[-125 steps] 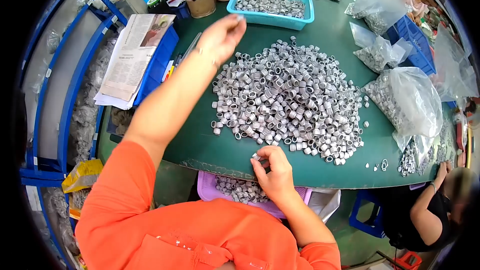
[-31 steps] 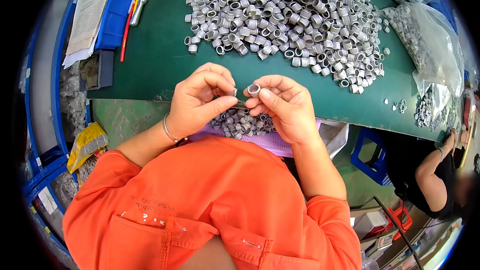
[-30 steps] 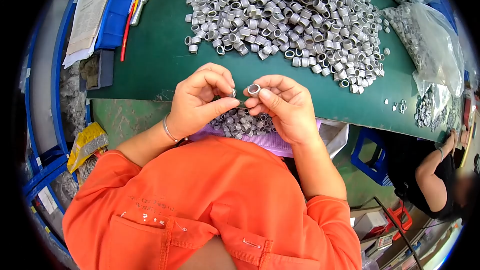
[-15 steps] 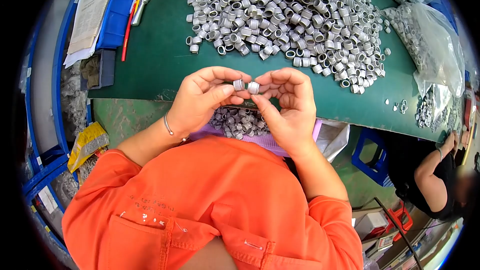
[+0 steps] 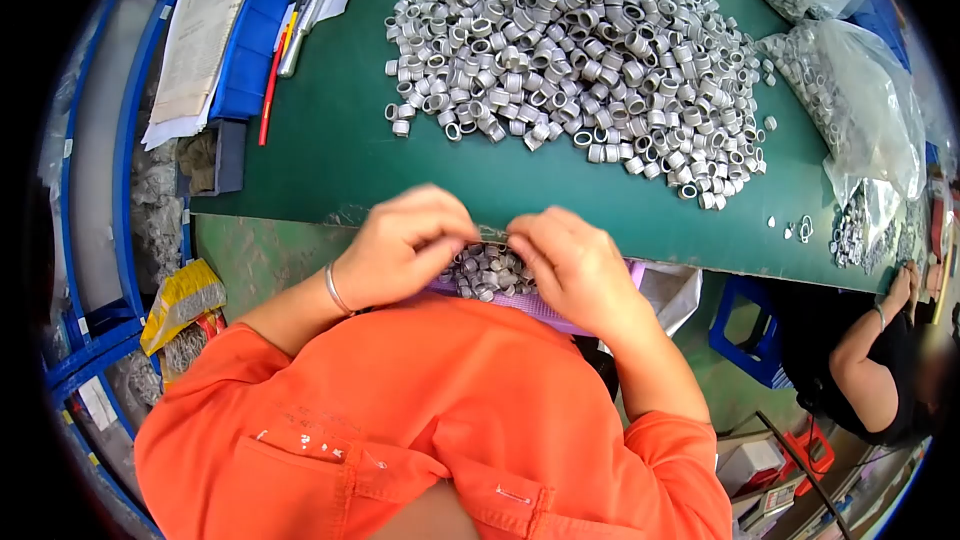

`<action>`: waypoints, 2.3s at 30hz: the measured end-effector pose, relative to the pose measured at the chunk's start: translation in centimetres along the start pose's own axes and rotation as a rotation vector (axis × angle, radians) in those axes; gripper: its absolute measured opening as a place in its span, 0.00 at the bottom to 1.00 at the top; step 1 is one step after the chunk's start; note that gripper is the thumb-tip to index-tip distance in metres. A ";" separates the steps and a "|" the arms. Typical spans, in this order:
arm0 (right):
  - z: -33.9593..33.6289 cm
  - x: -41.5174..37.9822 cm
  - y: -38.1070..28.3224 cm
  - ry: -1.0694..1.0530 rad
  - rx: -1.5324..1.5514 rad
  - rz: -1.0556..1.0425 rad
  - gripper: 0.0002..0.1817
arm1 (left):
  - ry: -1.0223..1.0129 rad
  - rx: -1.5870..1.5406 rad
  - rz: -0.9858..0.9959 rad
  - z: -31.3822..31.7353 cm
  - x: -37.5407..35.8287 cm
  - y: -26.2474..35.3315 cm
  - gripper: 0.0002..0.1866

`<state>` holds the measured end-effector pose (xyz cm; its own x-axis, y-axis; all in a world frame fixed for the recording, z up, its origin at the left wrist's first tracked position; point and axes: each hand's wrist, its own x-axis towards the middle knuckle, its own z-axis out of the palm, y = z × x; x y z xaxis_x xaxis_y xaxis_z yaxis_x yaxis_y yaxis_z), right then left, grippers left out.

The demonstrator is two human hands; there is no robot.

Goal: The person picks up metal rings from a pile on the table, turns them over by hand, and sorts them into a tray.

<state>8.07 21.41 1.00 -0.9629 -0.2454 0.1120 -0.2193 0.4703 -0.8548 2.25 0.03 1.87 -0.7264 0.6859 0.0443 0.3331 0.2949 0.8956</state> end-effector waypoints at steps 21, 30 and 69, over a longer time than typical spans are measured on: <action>1.6 1.2 2.2 0.503 0.233 0.136 0.15 | 0.385 0.185 0.079 2.0 2.8 -1.6 0.17; 1.0 0.4 1.4 0.339 1.135 0.337 0.14 | 0.323 0.003 0.156 2.6 2.2 -0.2 0.12; 2.3 1.0 0.2 0.441 0.063 -0.199 0.12 | 0.223 -0.809 -0.147 3.4 2.1 0.1 0.08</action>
<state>7.43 19.31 -0.23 -0.8811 0.0640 0.4686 -0.4087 0.3956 -0.8225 2.81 3.71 0.57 -0.8585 0.5054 -0.0873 -0.2446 -0.2538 0.9358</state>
